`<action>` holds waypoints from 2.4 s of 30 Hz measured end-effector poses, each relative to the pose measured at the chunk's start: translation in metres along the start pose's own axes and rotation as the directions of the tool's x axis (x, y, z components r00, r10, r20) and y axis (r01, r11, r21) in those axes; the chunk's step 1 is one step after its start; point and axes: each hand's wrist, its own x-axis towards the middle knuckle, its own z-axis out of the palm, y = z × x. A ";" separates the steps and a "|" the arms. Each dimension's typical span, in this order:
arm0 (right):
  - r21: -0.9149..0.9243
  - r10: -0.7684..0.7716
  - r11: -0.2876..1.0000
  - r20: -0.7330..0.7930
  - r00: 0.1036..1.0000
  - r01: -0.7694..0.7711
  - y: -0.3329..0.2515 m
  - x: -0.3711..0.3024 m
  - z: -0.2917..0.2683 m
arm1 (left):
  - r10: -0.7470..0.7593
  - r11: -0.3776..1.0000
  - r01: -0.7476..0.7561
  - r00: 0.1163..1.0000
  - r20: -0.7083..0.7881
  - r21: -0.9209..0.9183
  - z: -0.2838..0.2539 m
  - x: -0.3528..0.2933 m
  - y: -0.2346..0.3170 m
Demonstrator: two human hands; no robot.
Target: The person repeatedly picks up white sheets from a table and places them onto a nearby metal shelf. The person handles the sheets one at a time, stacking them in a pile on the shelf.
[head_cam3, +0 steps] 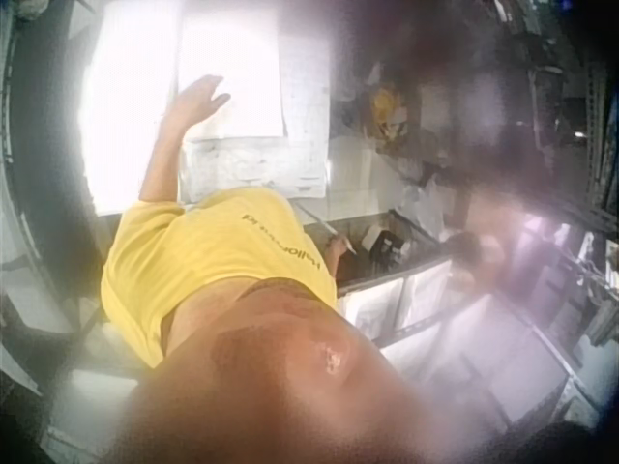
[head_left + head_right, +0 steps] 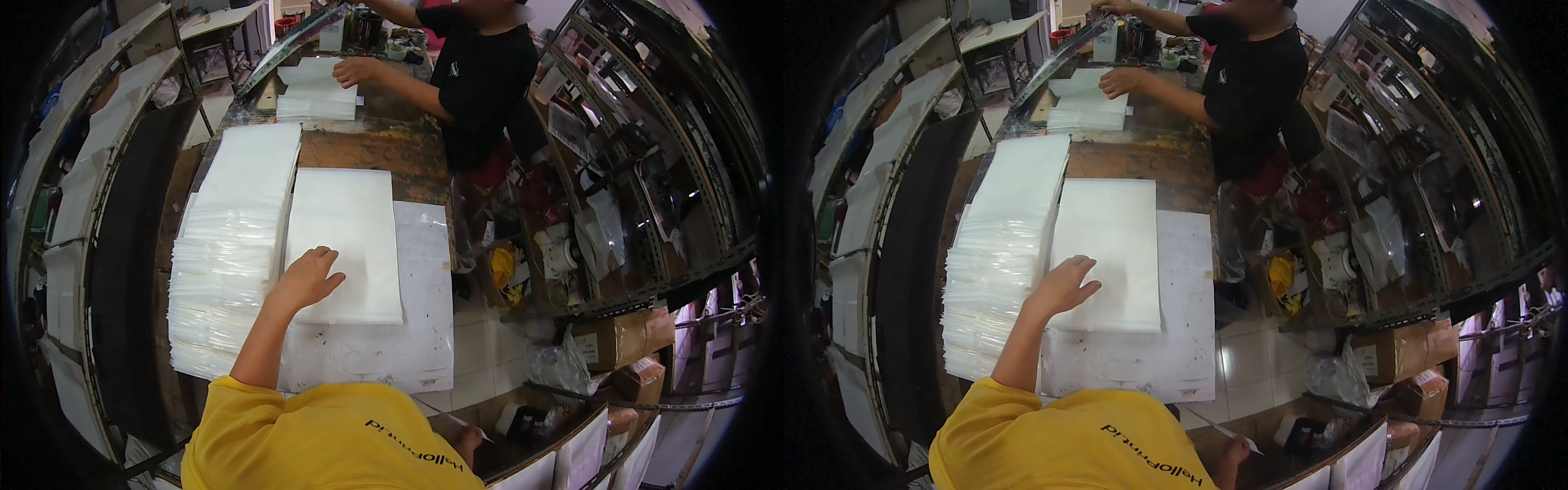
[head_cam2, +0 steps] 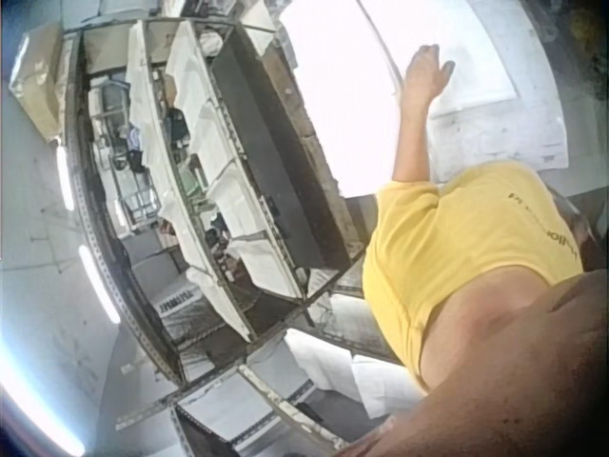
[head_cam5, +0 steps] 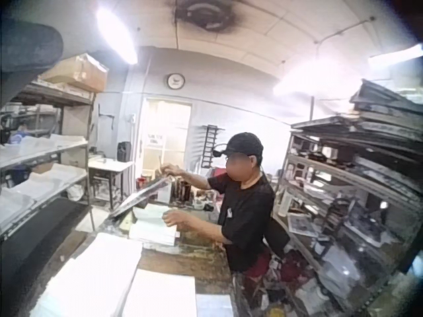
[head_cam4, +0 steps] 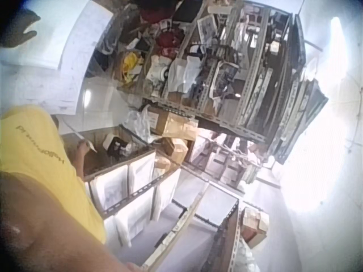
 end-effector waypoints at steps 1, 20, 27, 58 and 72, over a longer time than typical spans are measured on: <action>0.007 0.000 1.000 0.036 0.999 0.000 -0.002 -0.005 0.004 | 0.008 1.000 -0.007 1.000 -0.028 0.030 0.007 0.000 -0.002; -0.111 0.009 0.994 0.089 0.996 0.001 -0.042 -0.045 0.013 | 0.010 0.734 0.166 0.967 -0.255 0.659 0.012 0.094 -0.076; 0.020 -0.055 0.998 0.137 0.989 0.053 -0.027 -0.028 -0.001 | -0.130 0.710 0.138 0.989 -0.063 0.690 -0.010 0.150 -0.127; -0.482 -0.616 0.525 0.353 0.704 0.701 -0.388 0.049 -0.145 | 0.730 0.684 -0.716 0.674 0.112 -0.140 0.077 0.090 0.249; -0.256 -0.544 0.839 -0.393 0.741 0.480 -0.430 0.138 -0.611 | 0.673 0.736 -0.642 0.730 0.124 -0.212 0.209 0.042 0.392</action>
